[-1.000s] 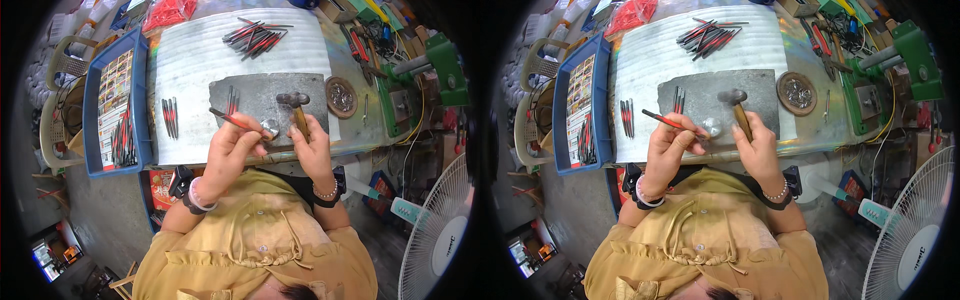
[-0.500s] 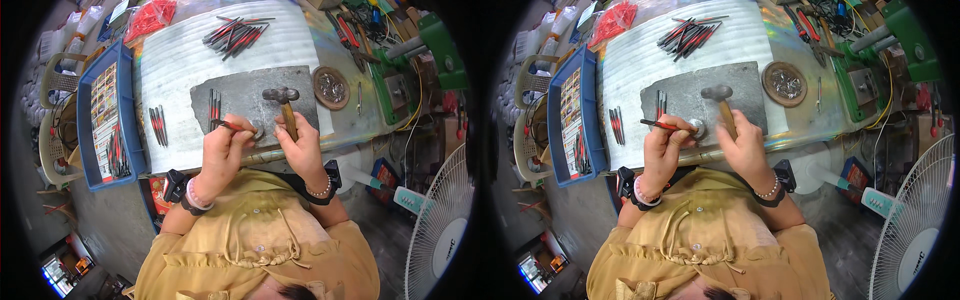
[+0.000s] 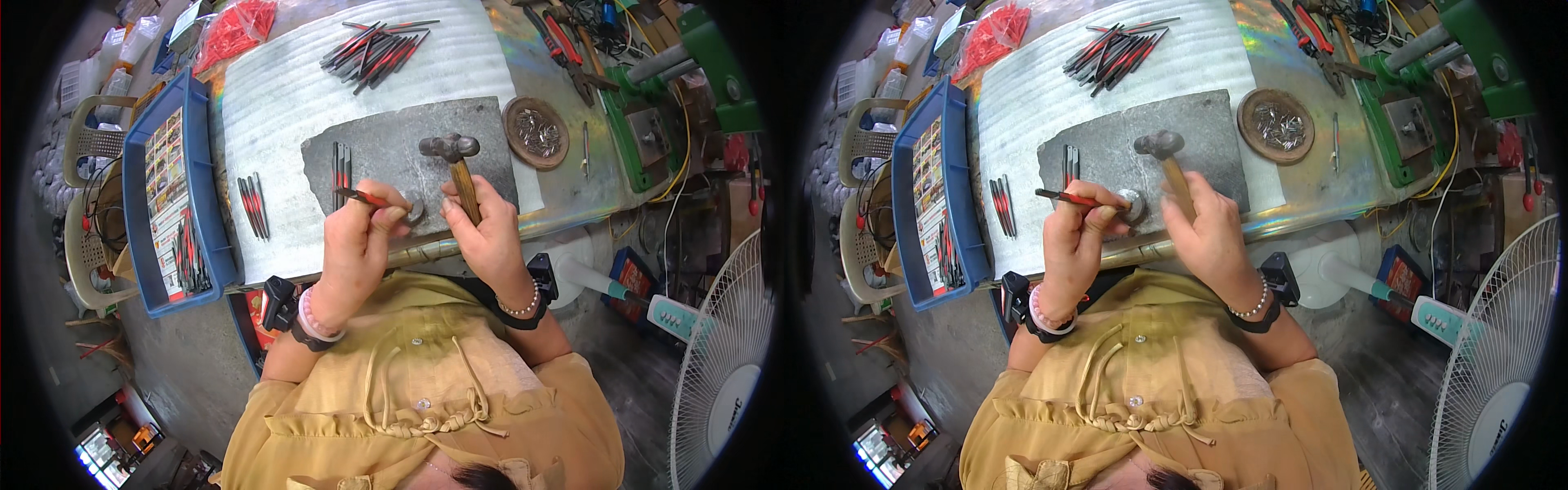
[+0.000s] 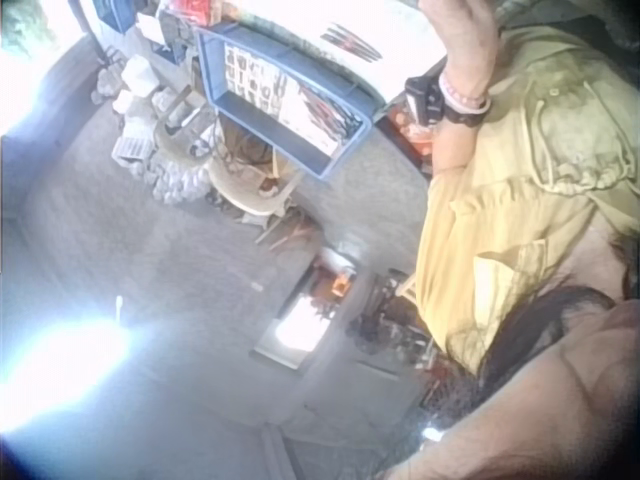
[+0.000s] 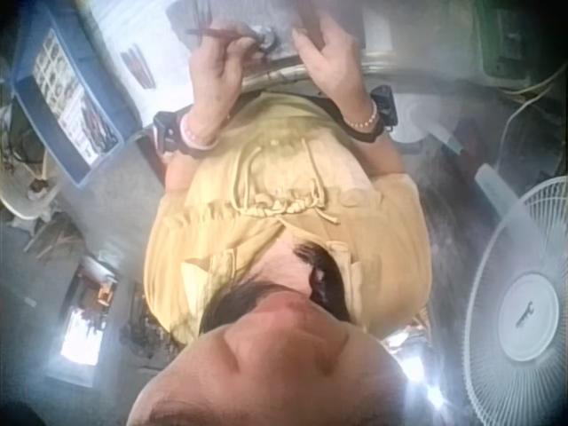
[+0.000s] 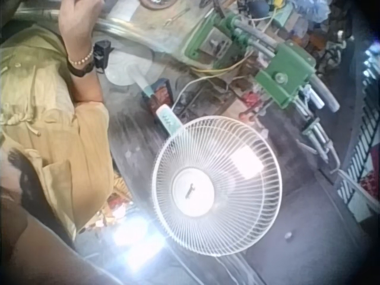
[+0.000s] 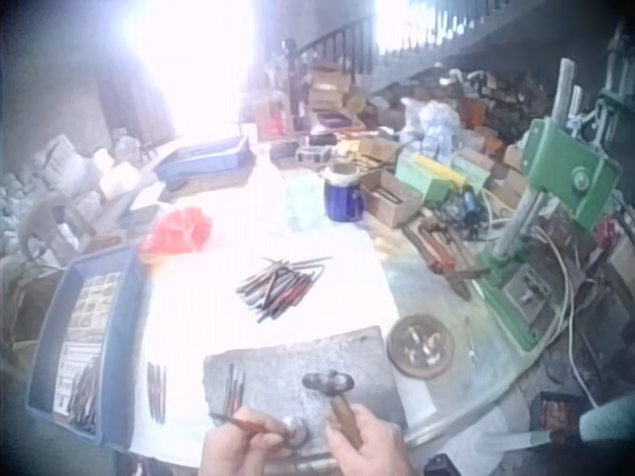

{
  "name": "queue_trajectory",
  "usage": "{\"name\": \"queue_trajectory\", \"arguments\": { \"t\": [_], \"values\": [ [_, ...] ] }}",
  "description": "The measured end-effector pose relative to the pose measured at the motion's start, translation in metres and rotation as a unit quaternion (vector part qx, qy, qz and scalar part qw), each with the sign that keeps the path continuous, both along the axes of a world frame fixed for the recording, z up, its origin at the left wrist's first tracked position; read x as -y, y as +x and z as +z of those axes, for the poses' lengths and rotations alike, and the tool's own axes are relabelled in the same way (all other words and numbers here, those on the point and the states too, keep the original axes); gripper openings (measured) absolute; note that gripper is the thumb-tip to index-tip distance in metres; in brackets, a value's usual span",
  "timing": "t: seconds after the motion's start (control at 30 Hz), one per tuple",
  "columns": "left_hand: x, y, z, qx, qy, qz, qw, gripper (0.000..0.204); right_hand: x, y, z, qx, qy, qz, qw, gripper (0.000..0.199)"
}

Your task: The person repeatedly picks up small metal rods with red tips from a blue tray, places them on a metal anvil, and strikes them with a hammer. The person occasionally inspects the rods and places them on the table.

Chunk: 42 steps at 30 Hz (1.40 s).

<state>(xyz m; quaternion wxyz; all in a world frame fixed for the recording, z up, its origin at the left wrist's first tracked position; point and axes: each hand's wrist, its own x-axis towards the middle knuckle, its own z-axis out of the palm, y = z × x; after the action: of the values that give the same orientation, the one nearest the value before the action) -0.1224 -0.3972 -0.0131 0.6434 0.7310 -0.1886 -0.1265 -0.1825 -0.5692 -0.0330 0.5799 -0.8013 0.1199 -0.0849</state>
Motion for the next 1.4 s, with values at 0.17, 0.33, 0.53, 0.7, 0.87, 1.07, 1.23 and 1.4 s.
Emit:
{"name": "queue_trajectory", "arguments": {
  "t": [0.17, 0.33, 0.53, 0.7, 0.87, 1.07, 1.23, 1.4],
  "values": [
    [-0.001, 0.001, 0.001, -0.014, 0.005, 0.001, 1.000, 0.006, 0.000, 0.000, 0.002, 0.010, -0.001, -0.002, 1.000, 0.018],
    [0.002, 0.000, -0.001, 0.103, 0.056, -0.021, 0.993, 0.010, -0.001, 0.000, -0.001, 0.020, 0.003, -0.010, 1.000, 0.019],
    [0.007, -0.007, 0.004, 0.299, 0.181, -0.037, 0.936, 0.028, -0.003, -0.005, 0.016, -0.015, 0.165, -0.010, 0.986, 0.020],
    [0.004, -0.011, 0.010, 0.301, 0.221, -0.055, 0.926, 0.030, 0.000, -0.017, 0.065, 0.105, 0.114, 0.113, 0.981, 0.032],
    [0.002, -0.006, 0.007, 0.306, 0.168, -0.058, 0.935, 0.031, -0.005, 0.001, 0.086, 0.201, -0.077, 0.139, 0.967, 0.018],
    [0.000, -0.004, 0.008, 0.313, 0.169, -0.056, 0.933, 0.028, -0.012, 0.004, 0.097, 0.129, -0.125, 0.126, 0.976, 0.015],
    [0.000, 0.001, 0.011, 0.297, 0.159, -0.066, 0.939, 0.030, -0.003, -0.016, 0.096, 0.089, -0.096, 0.108, 0.985, 0.025],
    [-0.002, 0.004, 0.010, 0.282, 0.148, -0.067, 0.946, 0.029, 0.012, -0.041, 0.104, 0.064, -0.117, 0.126, 0.983, 0.039]
  ]
}}
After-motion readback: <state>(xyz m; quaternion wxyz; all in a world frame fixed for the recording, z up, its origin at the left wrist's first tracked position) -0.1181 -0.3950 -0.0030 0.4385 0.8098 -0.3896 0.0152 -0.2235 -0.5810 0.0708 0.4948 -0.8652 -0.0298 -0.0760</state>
